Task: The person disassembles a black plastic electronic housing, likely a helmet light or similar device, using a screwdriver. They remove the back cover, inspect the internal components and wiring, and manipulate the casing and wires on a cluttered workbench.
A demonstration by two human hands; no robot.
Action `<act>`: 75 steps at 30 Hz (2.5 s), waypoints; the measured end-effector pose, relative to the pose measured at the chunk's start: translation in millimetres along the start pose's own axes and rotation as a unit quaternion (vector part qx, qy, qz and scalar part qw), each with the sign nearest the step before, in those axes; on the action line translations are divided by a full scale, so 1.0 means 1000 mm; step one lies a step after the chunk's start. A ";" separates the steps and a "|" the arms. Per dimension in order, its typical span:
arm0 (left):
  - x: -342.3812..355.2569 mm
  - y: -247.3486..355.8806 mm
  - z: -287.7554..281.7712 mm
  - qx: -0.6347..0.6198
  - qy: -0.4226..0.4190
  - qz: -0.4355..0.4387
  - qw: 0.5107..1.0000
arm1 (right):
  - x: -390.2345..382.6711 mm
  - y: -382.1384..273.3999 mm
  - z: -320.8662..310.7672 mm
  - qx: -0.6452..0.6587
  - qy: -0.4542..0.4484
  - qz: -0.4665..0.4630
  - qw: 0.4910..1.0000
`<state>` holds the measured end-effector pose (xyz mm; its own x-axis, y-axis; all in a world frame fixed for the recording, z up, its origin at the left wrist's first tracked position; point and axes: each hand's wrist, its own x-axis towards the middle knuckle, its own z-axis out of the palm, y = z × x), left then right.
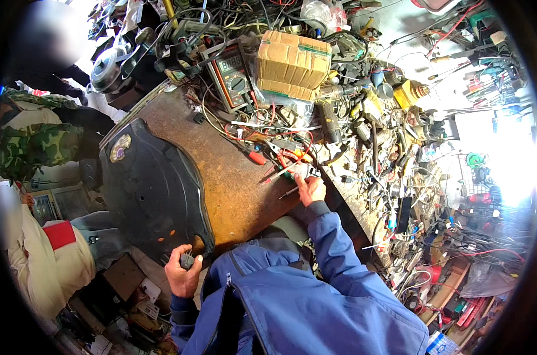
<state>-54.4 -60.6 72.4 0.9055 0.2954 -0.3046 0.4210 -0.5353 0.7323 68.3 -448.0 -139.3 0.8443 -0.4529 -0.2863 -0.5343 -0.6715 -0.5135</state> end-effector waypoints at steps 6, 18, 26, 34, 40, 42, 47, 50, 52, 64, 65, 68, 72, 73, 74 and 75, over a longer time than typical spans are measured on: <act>-0.015 -0.004 0.003 0.003 0.004 -0.013 1.000 | -0.002 0.015 0.009 0.113 0.003 0.088 0.990; -0.030 -0.003 0.011 0.003 0.075 0.031 0.997 | 0.041 -0.027 0.032 0.164 0.005 -0.105 0.981; -0.040 -0.002 -0.002 -0.029 0.117 -0.030 0.992 | 0.038 -0.075 0.009 0.261 -0.074 -0.139 0.952; -0.042 0.005 -0.059 -0.069 0.123 0.026 0.990 | -0.100 -0.244 -0.086 0.211 -0.276 -0.377 0.859; -0.069 -0.023 -0.105 0.121 0.217 0.059 0.967 | -0.091 -0.172 0.020 -0.062 -0.146 -0.496 0.854; -0.084 -0.036 -0.121 0.160 0.250 -0.002 0.955 | -0.088 -0.148 0.050 -0.030 -0.153 -0.465 0.871; -0.116 -0.063 -0.160 0.141 0.294 -0.096 0.940 | -0.088 -0.136 0.071 -0.029 -0.196 -0.405 0.892; -0.115 -0.077 -0.171 0.136 0.321 -0.073 0.934 | -0.059 -0.096 0.105 0.112 -0.255 -0.255 0.926; -0.109 -0.082 -0.180 0.122 0.326 -0.061 0.936 | -0.023 -0.071 0.125 0.104 -0.152 -0.378 0.907; -0.072 -0.057 -0.154 -0.230 0.147 0.147 0.951 | -0.235 -0.297 -0.041 0.485 -0.535 -0.062 0.689; -0.072 -0.058 -0.153 -0.236 0.138 0.150 0.950 | -0.251 -0.307 -0.038 0.486 -0.570 -0.023 0.662; -0.076 -0.062 -0.153 -0.263 0.113 0.148 0.947 | -0.274 -0.317 -0.015 0.495 -0.649 0.024 0.578; -0.078 -0.068 -0.151 -0.309 0.096 0.148 0.935 | -0.290 -0.323 -0.002 0.472 -0.679 0.017 0.562; -0.078 -0.071 -0.149 -0.316 0.096 0.155 0.931 | -0.293 -0.323 0.000 0.470 -0.676 0.022 0.567; -0.078 -0.071 -0.147 -0.319 0.101 0.151 0.930 | -0.296 -0.324 0.001 0.469 -0.675 0.030 0.569; -0.078 -0.070 -0.146 -0.322 0.105 0.147 0.929 | -0.299 -0.324 0.003 0.469 -0.673 0.038 0.570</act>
<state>-162.5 69.2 133.9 0.9172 0.3962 0.0425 -0.0232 -0.0533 0.9983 -10.6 -93.5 110.3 0.4230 0.8254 -0.3737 -0.8480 0.2153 -0.4843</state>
